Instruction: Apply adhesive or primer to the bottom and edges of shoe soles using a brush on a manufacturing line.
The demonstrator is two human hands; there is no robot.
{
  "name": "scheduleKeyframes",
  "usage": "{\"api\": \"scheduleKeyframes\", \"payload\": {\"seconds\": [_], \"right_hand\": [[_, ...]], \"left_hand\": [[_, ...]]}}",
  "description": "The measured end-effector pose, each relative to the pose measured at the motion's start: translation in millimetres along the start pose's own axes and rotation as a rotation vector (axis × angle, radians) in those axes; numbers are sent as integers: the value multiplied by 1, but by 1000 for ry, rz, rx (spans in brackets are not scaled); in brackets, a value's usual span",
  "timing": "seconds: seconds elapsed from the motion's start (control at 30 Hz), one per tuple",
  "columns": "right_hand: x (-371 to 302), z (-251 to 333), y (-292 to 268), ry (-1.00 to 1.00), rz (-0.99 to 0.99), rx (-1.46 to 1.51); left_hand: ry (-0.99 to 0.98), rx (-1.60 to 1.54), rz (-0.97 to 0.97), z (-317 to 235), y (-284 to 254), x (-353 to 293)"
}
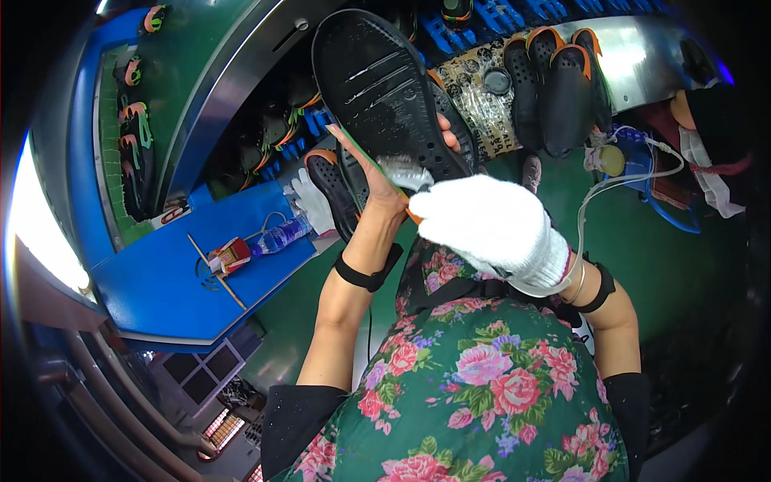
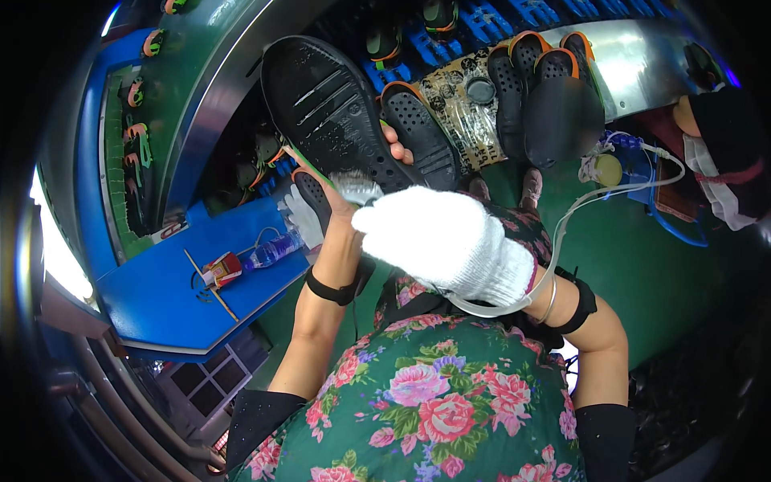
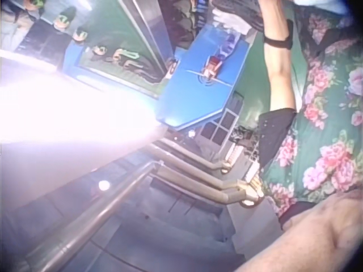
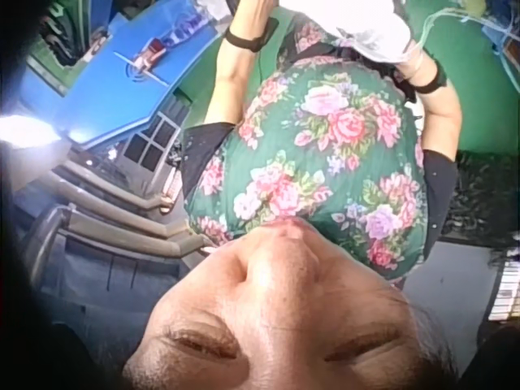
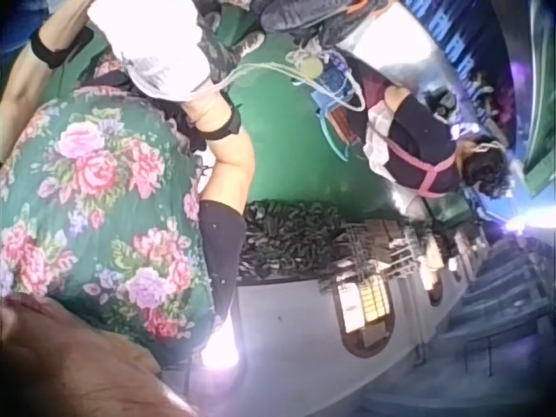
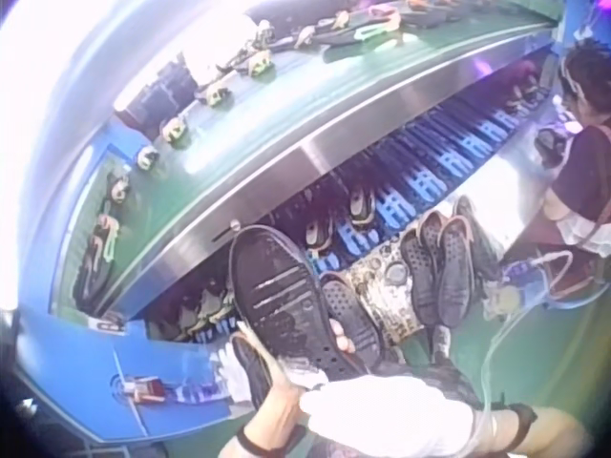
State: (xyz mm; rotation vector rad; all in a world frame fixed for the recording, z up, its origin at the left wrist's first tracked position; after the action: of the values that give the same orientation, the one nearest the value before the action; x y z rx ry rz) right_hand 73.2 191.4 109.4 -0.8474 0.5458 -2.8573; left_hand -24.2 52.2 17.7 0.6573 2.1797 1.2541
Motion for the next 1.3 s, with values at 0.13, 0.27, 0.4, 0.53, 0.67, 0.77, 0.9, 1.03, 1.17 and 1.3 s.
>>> {"api": "scheduleKeyframes", "payload": {"seconds": [0.13, 0.27, 0.4, 0.53, 0.67, 0.77, 0.9, 1.03, 1.17, 1.3], "right_hand": [[6, -8, -18, 130, -91, 205], [-1, -3, -9, 30, -62, -20], [-1, -4, -11, 72, -64, 101], [1, -8, -16, 119, -103, 116], [-2, -1, -7, 30, -52, 83], [-2, -12, -13, 167, -117, 221], [-1, -6, -15, 161, -87, 107], [-1, -9, -15, 216, -99, 215], [-3, -14, -16, 256, -139, 192], [-5, -14, -16, 269, -89, 221]], "left_hand": [[36, -26, 41, -8, -2, 3], [25, -14, 20, -13, -2, 5], [28, -89, 60, -15, 5, 8], [62, 52, 20, -24, -4, 11], [117, 67, 25, -29, -7, 15], [85, 75, 114, -34, -11, 19], [26, 76, 201, -40, -12, 20], [-14, 30, 272, -41, -9, 24], [-1, 46, 284, -41, -11, 23], [-68, -15, 314, -40, -7, 25]]}}
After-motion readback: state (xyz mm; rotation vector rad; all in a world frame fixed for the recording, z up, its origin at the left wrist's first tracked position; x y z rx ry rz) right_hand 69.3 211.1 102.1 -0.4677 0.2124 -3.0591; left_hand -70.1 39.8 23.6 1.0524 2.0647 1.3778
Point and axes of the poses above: each hand's wrist, its own x-axis towards the middle knuckle, its own y-axis out of the palm, z = x × y, the point moved 4 cm from there along x, towards the middle knuckle, and after that the axes turned 2 degrees about -x, right-handed, at the moved point
